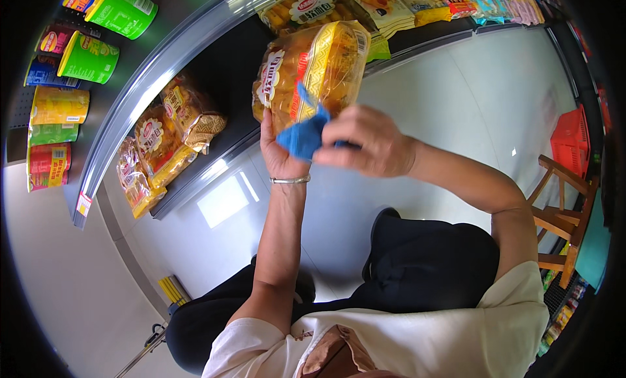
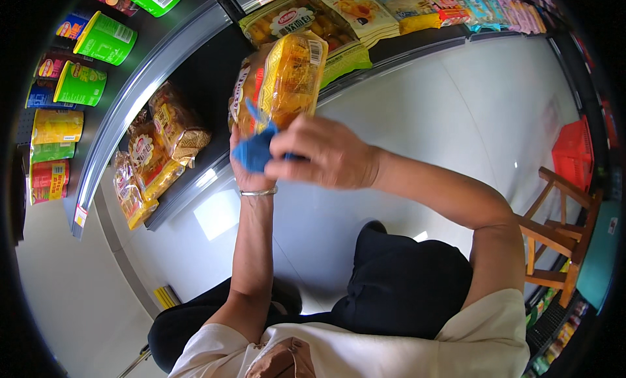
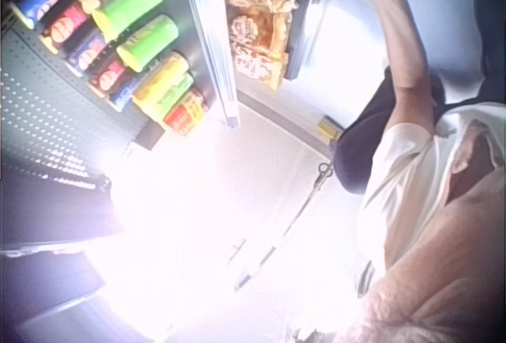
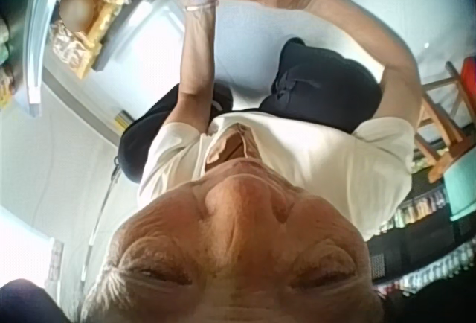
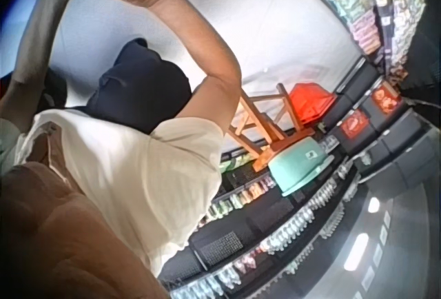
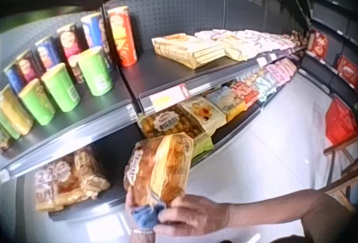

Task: The person wipes individual packages of bread and the edges of the display shelves with a blue cloth. They handle one bag at a time, cleaning its exterior surface and then placing it back onto the shelf.

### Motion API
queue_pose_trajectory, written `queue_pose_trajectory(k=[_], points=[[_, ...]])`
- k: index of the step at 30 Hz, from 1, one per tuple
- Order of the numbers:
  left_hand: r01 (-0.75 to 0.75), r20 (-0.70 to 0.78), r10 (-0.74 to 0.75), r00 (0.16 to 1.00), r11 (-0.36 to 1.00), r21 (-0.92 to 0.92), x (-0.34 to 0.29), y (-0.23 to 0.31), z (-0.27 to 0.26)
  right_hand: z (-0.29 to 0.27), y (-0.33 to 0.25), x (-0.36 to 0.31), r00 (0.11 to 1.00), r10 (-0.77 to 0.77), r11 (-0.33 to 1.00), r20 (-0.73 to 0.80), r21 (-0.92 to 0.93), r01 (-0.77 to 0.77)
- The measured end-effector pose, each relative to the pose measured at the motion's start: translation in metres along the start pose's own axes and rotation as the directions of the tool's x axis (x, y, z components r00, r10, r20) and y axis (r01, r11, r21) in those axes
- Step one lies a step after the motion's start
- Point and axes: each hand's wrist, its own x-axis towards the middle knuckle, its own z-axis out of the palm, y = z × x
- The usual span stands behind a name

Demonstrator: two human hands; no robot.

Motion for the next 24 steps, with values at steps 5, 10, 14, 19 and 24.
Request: queue_pose_trajectory(k=[5, 10, 14, 19, 24], points=[[0.003, 0.159, 0.002, 0.987, 1.0, -0.026, -0.01, -0.01, 0.01, -0.029, 0.049, -0.006, 0.982, 0.146, 0.97, -0.119, -0.179, -0.166], [0.015, 0.182, -0.021, 0.983, 0.999, 0.033, -0.012, -0.002, 0.01, -0.051, 0.093, -0.023, 0.777, 0.514, 0.821, -0.365, -0.054, -0.568], [-0.117, 0.183, 0.065, 0.981, 0.95, 0.288, -0.011, 0.001, 0.004, -0.061, 0.123, -0.049, 0.29, 0.953, 0.064, 0.086, 0.88, -0.471], [-0.16, 0.25, 0.034, 0.968, 0.851, 0.501, -0.015, 0.006, -0.002, -0.035, 0.102, -0.052, 0.167, 0.738, -0.583, 0.654, 0.742, -0.331], [-0.304, 0.38, 0.016, 0.925, 0.63, 0.715, -0.018, 0.012, 0.005, -0.034, 0.069, -0.032, 0.256, 0.709, -0.422, 0.658, 0.685, -0.594]])
